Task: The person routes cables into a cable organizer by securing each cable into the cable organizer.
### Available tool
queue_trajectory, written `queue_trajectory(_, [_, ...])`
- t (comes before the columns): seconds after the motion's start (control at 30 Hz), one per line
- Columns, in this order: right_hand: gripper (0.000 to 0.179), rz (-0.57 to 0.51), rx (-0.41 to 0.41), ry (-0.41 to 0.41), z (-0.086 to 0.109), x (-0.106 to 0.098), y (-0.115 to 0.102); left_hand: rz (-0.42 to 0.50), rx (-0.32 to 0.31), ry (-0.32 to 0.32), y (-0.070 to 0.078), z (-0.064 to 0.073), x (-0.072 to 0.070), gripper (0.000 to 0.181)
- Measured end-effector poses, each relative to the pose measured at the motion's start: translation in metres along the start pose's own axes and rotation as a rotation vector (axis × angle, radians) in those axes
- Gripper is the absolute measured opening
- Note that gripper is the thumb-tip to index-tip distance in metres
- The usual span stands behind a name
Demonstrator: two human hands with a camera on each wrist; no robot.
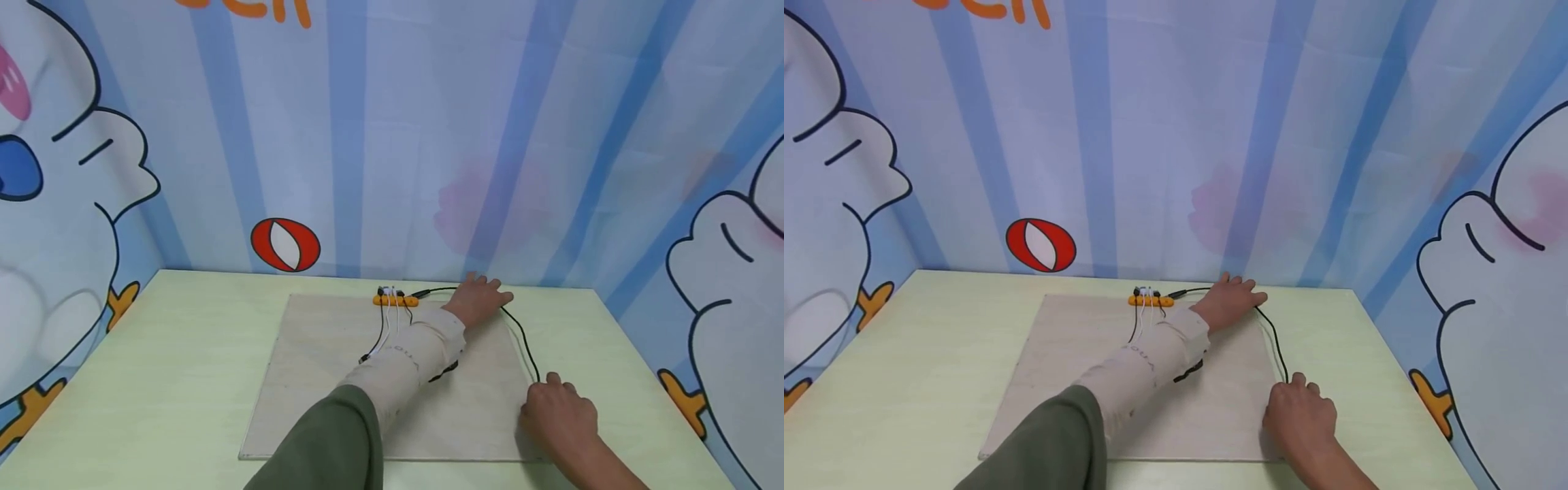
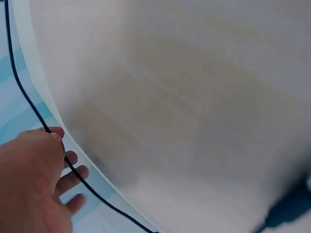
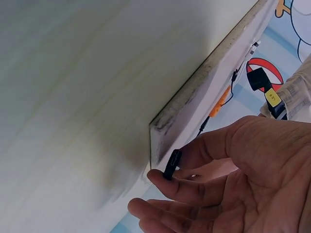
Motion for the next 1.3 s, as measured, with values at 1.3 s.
queue_trajectory(1.3, [0.021, 0.008, -0.054, 0.041, -0.009, -0.01, -0.025, 0.07, 0.118, 0.235, -0.06, -0.051, 0.034, 0.031])
Point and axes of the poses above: each hand's wrist, its own z-axis away from the middle knuckle, its own x-axis out of the palm, y = z × x, the point moved 6 cm from there along -z, towards the middle knuckle, and after that the axes turned 12 degrees about -x, right-handed, at the moved point
